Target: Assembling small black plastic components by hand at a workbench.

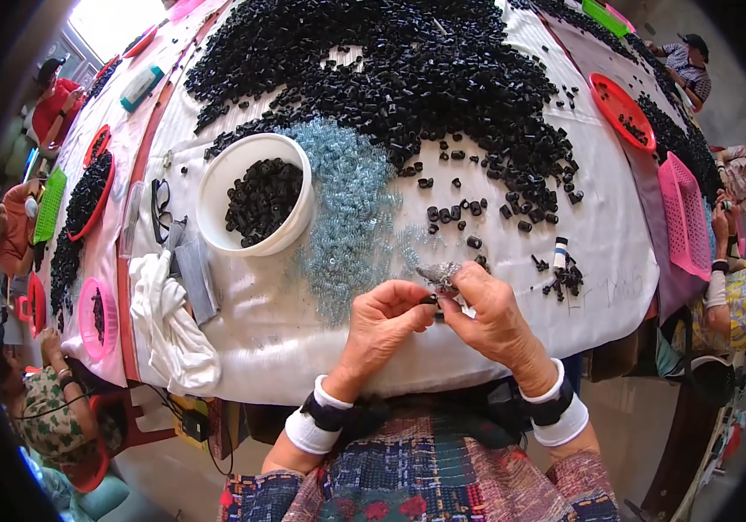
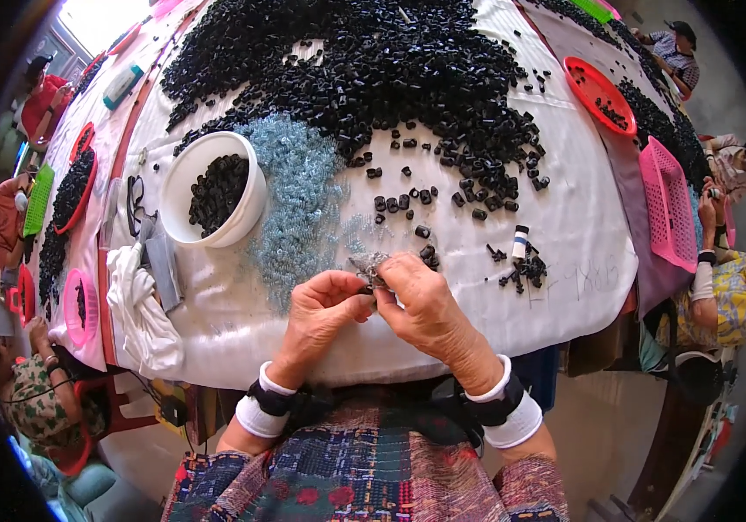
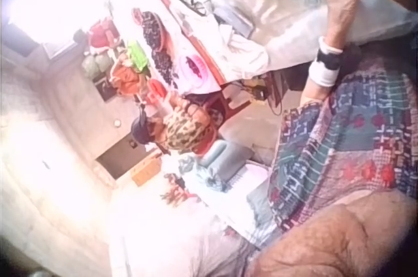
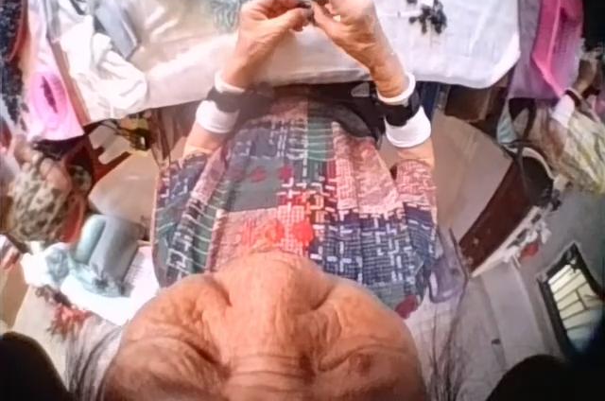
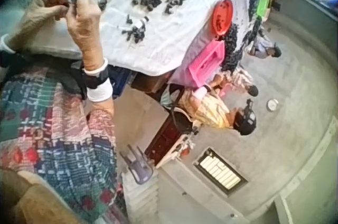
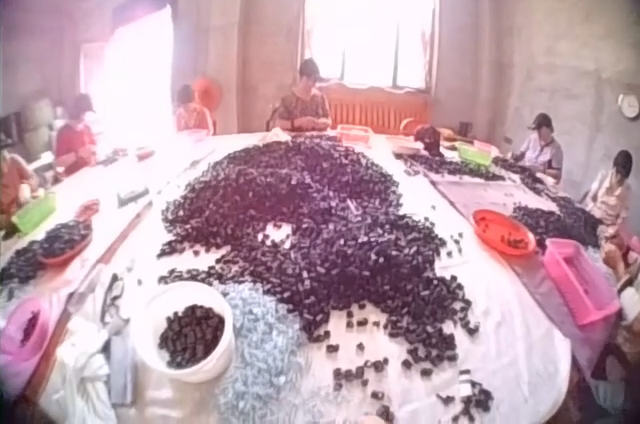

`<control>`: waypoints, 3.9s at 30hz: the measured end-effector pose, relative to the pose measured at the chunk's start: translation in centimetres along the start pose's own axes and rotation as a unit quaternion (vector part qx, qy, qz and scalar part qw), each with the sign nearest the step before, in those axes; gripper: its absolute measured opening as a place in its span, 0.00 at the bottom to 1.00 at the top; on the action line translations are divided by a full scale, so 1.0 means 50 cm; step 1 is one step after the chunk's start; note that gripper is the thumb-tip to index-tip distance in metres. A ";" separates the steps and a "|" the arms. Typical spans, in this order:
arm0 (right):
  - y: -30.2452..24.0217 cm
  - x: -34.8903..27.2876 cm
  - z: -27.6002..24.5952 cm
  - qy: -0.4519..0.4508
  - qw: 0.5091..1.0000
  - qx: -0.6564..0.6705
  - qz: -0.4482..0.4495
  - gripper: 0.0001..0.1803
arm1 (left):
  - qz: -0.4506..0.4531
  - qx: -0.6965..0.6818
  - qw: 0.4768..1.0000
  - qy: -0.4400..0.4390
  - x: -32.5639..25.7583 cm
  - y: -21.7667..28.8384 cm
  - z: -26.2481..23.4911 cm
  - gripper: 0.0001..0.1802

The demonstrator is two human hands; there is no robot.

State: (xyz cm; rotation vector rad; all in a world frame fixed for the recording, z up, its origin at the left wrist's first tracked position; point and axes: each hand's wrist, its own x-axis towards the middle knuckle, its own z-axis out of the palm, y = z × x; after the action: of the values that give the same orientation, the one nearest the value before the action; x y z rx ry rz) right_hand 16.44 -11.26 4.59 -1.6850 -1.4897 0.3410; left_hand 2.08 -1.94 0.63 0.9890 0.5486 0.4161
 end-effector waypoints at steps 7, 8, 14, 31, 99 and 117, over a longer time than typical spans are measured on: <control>-0.007 0.004 -0.012 -0.066 0.994 -0.065 -0.048 0.13 | 0.024 0.063 0.998 -0.001 0.005 -0.022 -0.005 0.07; -0.009 0.007 -0.017 -0.097 0.991 -0.078 -0.047 0.13 | 0.022 0.063 0.998 0.000 0.005 -0.020 -0.003 0.07; -0.014 0.015 -0.018 -0.125 0.989 -0.061 -0.051 0.14 | 0.041 0.133 0.990 0.001 0.004 -0.018 -0.005 0.08; -0.009 -0.035 0.044 0.103 0.994 0.017 -0.018 0.16 | 0.011 -0.030 0.999 -0.017 0.007 -0.004 -0.014 0.10; 0.095 -0.010 -0.002 0.049 0.976 -0.209 0.027 0.12 | -0.015 -0.077 0.997 -0.015 0.002 -0.001 -0.018 0.09; 0.024 -0.034 0.012 0.104 0.932 0.262 0.226 0.14 | -0.003 -0.064 0.998 -0.017 0.002 0.002 -0.018 0.08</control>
State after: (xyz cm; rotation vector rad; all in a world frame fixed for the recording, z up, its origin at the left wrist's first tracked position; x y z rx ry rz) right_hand 16.42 -12.49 2.84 -1.5418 -0.7492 0.7128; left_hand 1.64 -1.25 0.29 0.8703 0.4875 0.4236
